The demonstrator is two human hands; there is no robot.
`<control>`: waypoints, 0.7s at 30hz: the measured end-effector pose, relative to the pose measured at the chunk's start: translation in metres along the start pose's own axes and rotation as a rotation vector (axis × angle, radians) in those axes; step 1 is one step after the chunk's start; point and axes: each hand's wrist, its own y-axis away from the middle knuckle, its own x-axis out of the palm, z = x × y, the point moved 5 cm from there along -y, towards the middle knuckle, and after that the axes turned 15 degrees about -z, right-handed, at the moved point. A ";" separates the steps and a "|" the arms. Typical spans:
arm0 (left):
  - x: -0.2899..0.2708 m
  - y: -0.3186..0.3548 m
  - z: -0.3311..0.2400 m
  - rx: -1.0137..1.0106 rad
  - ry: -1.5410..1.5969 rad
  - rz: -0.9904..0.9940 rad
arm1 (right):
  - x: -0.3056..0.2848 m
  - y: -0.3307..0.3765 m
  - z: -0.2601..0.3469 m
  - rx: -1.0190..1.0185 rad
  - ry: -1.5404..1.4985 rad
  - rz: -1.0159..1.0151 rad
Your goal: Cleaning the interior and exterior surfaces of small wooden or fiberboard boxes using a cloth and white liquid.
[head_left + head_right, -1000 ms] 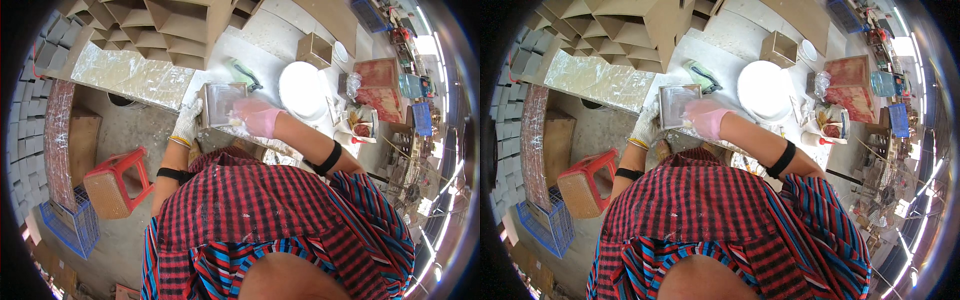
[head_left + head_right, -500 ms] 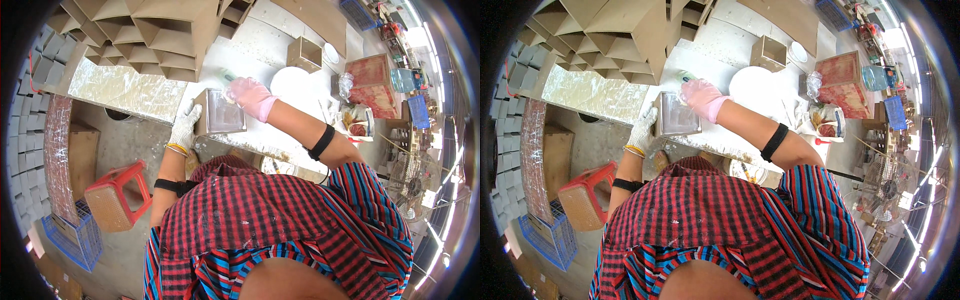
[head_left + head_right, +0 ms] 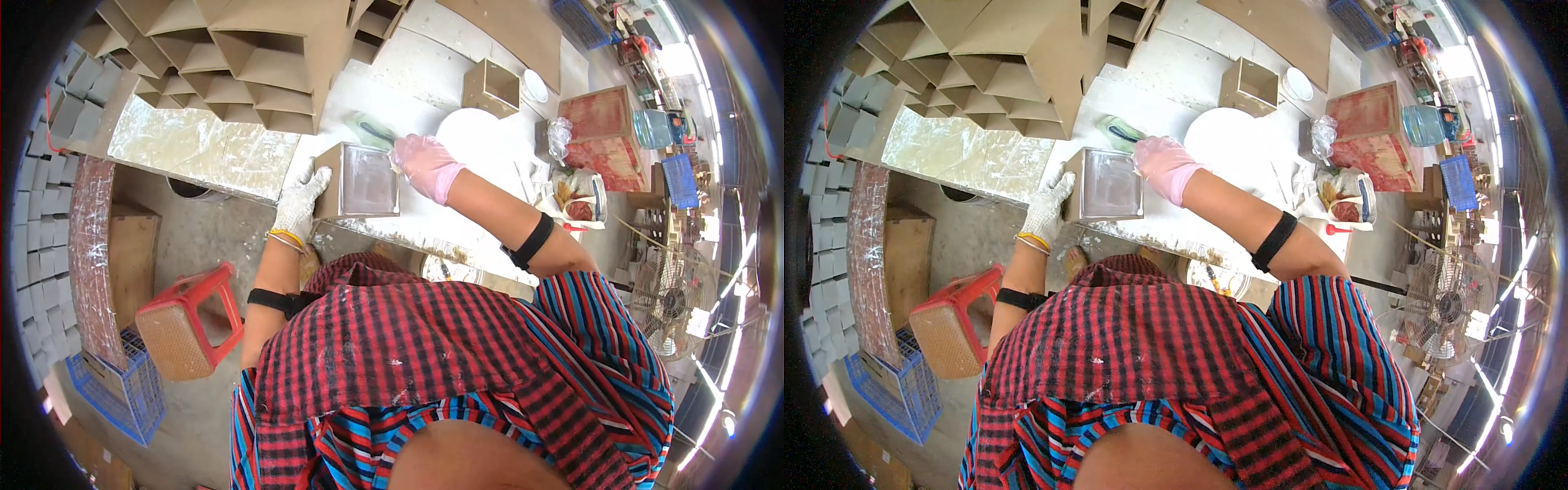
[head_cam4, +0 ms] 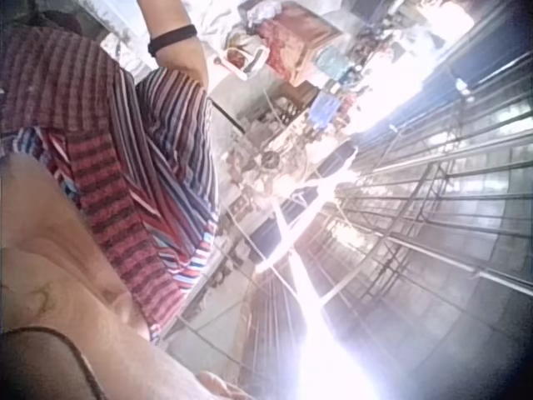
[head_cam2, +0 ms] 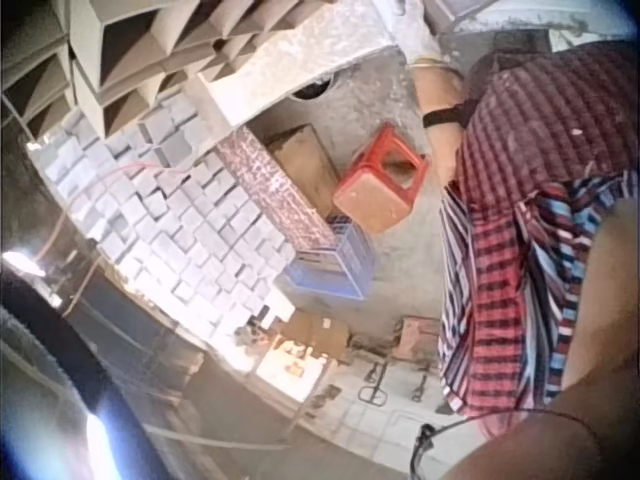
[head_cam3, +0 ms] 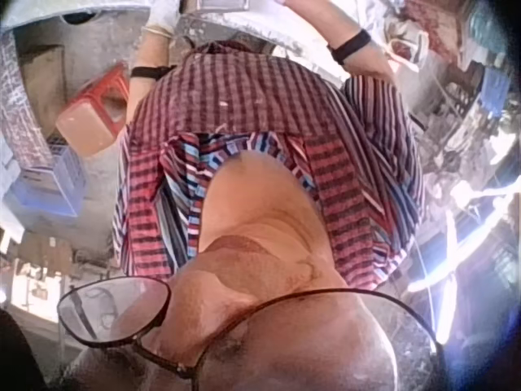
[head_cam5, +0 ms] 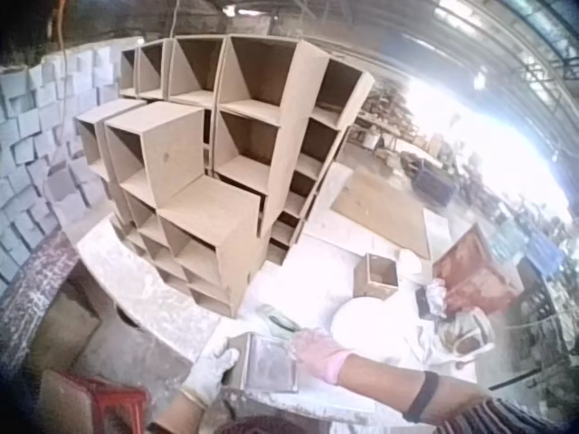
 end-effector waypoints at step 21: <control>-0.002 -0.010 0.008 0.024 -0.090 0.045 | 0.005 0.054 0.023 -0.043 -0.388 0.177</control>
